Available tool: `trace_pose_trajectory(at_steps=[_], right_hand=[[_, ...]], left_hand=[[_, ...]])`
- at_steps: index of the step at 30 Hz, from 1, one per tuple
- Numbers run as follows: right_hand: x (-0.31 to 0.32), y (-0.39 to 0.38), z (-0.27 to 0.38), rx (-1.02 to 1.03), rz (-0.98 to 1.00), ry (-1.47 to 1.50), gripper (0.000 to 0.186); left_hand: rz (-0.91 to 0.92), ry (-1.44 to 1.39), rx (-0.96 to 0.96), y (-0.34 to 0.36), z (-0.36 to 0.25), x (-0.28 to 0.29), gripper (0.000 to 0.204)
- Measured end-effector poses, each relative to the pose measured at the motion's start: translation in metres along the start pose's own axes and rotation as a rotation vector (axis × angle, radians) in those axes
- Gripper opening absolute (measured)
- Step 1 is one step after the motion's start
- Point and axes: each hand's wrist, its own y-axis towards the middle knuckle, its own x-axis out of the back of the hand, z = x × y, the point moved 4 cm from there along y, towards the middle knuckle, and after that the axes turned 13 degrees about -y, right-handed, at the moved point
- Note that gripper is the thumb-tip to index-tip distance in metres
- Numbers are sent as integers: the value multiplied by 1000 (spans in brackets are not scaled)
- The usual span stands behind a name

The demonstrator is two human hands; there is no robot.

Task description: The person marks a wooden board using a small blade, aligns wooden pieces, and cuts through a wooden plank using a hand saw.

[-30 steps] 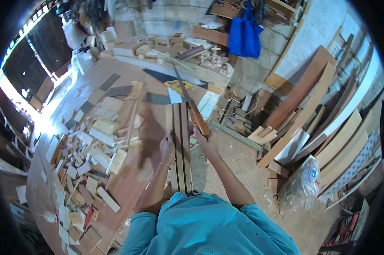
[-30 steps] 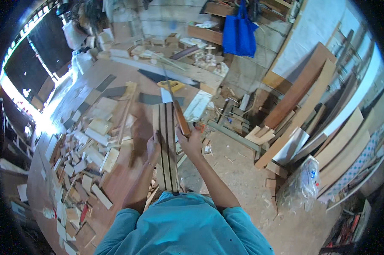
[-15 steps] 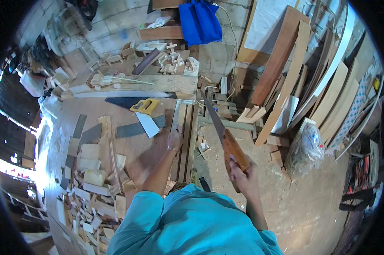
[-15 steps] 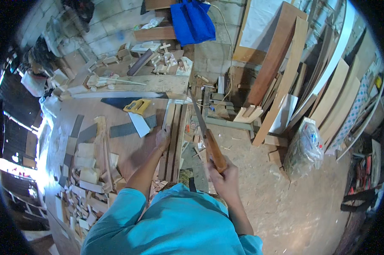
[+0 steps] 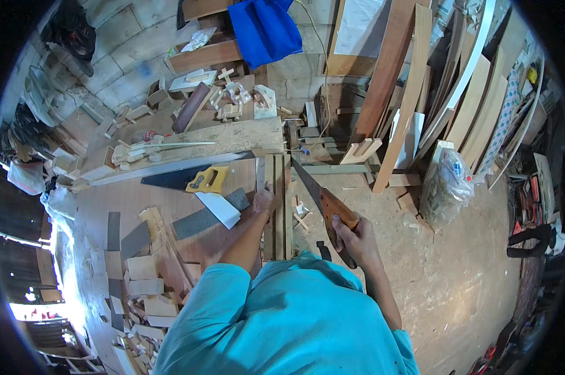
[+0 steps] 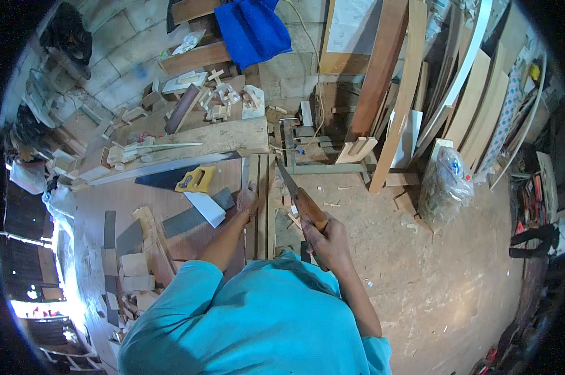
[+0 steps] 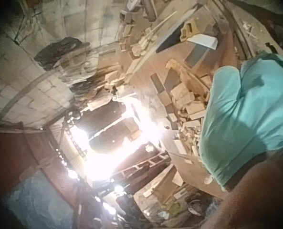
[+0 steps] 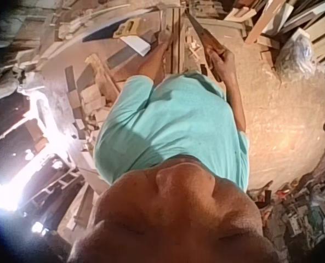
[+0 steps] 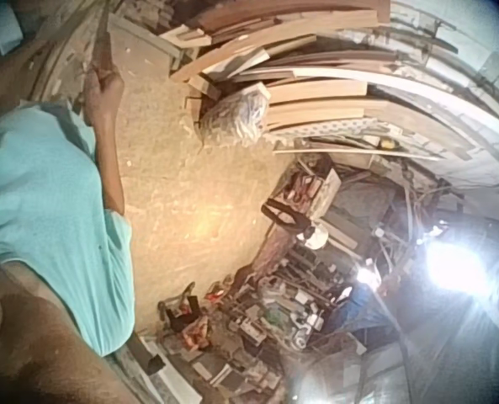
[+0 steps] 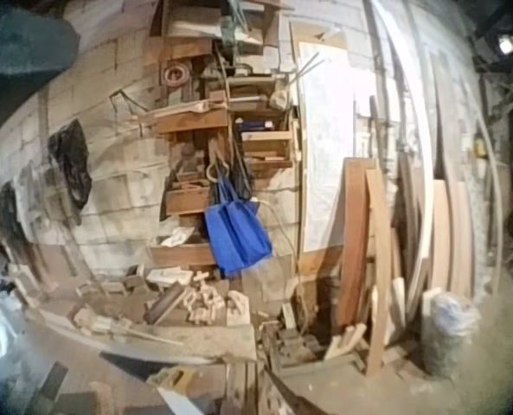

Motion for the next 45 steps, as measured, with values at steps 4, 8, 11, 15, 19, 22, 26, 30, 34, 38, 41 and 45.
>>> trace_pose_trajectory(at_steps=[4, 8, 11, 15, 19, 22, 26, 30, 34, 38, 41, 45], right_hand=[[-10, 15, 2, -12, -8, -48, 17], [-13, 21, 3, -5, -32, -71, 17], [-14, 22, 8, 35, -61, -158, 19], [-13, 19, 22, 136, -204, -383, 20], [-19, 19, 31, 140, -250, -439, 20], [-25, 22, 31, 114, -249, -374, 21], [-29, 29, 27, 100, -272, -321, 22], [-30, 33, 22, 139, -256, -319, 21], [-27, 36, 21, 207, -267, -335, 21], [-31, 40, 13, 112, -201, -326, 21], [-38, 39, 12, 150, -177, -349, 23], [-46, 35, 8, 113, -146, -325, 22]], left_hand=[[-21, 12, -59, 3, -5, -5, 52], [-57, 71, -140, 7, -2, -10, 48], [-59, 196, -290, 12, 1, -15, 39], [-147, 266, -345, 13, 6, -24, 38], [-269, 304, -373, 10, 6, -29, 36], [-276, 271, -381, 10, 4, -28, 34], [-154, 239, -337, 14, 1, -27, 33], [-140, 238, -314, 12, -1, -29, 32], [-163, 268, -392, 6, -3, -34, 31], [-176, 278, -385, 7, -4, -37, 32], [-178, 355, -417, 11, -4, -39, 40], [-178, 442, -482, 23, 6, -41, 50]])
